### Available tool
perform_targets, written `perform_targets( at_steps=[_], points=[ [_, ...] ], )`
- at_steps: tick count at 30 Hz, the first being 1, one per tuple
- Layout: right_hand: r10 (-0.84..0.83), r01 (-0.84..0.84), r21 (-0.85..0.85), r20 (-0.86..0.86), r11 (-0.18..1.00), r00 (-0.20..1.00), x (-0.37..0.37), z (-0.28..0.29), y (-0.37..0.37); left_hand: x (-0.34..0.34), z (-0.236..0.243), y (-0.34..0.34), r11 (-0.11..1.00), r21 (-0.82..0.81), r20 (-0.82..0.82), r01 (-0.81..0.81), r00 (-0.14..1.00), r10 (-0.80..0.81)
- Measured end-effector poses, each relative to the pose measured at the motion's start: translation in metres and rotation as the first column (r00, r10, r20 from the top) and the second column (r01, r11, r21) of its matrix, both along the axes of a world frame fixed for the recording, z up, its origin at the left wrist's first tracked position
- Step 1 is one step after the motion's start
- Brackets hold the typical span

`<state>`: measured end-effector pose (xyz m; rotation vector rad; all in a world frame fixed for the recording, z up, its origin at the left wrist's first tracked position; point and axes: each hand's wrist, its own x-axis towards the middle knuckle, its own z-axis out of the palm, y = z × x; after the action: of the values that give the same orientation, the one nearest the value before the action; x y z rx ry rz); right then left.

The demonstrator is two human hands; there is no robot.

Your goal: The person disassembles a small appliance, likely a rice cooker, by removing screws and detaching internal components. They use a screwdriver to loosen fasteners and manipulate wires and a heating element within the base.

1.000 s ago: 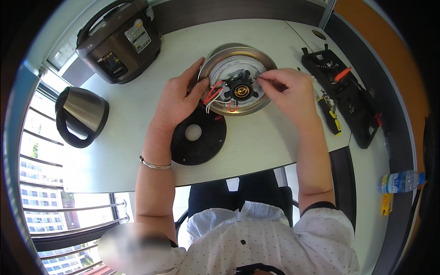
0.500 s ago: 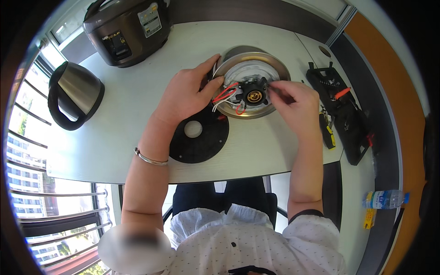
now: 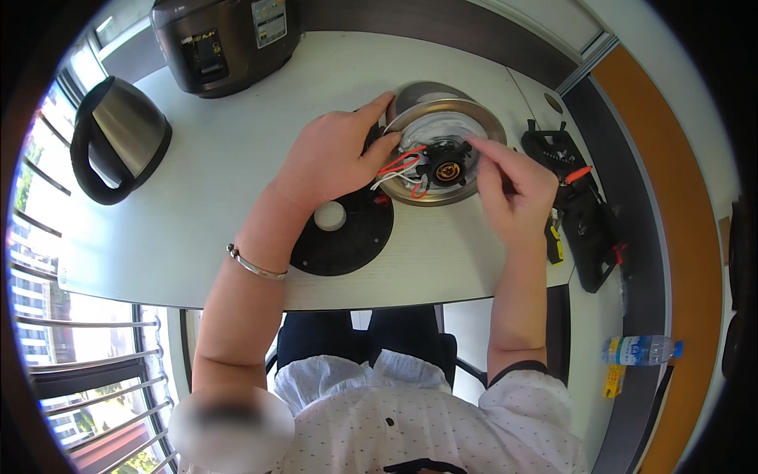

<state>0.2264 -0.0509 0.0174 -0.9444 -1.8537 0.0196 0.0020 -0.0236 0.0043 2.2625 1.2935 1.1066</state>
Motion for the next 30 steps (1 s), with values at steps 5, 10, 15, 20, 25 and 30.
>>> perform_targets(
  at_steps=[5,10,15,20,25,30],
  points=[
    [-0.100,0.110,-0.025,0.254,0.994,0.962,-0.018,0.016,-0.006,0.001,-0.001,0.001,1.000,0.021,-0.048,-0.012,0.999,0.013],
    [-0.185,0.219,-0.044,0.394,0.975,0.900,-0.024,0.021,-0.004,0.002,-0.001,-0.001,0.999,0.041,-0.046,-0.024,0.999,0.025],
    [-0.205,0.251,-0.062,0.409,0.966,0.889,-0.028,0.020,0.000,0.004,-0.002,-0.002,0.998,0.054,-0.060,-0.038,0.997,0.041],
    [-0.195,0.246,-0.115,0.338,0.963,0.921,-0.028,0.019,0.003,0.005,-0.002,-0.001,0.997,0.058,-0.061,-0.060,0.996,0.064],
    [-0.177,0.224,-0.150,0.275,0.963,0.945,-0.026,0.013,0.007,0.006,-0.002,-0.002,0.994,0.069,-0.076,-0.080,0.993,0.086],
    [-0.195,0.224,-0.101,0.237,0.969,0.952,-0.024,0.008,0.006,0.008,-0.003,-0.002,0.994,0.075,-0.099,-0.077,0.992,0.084]
  ],
)
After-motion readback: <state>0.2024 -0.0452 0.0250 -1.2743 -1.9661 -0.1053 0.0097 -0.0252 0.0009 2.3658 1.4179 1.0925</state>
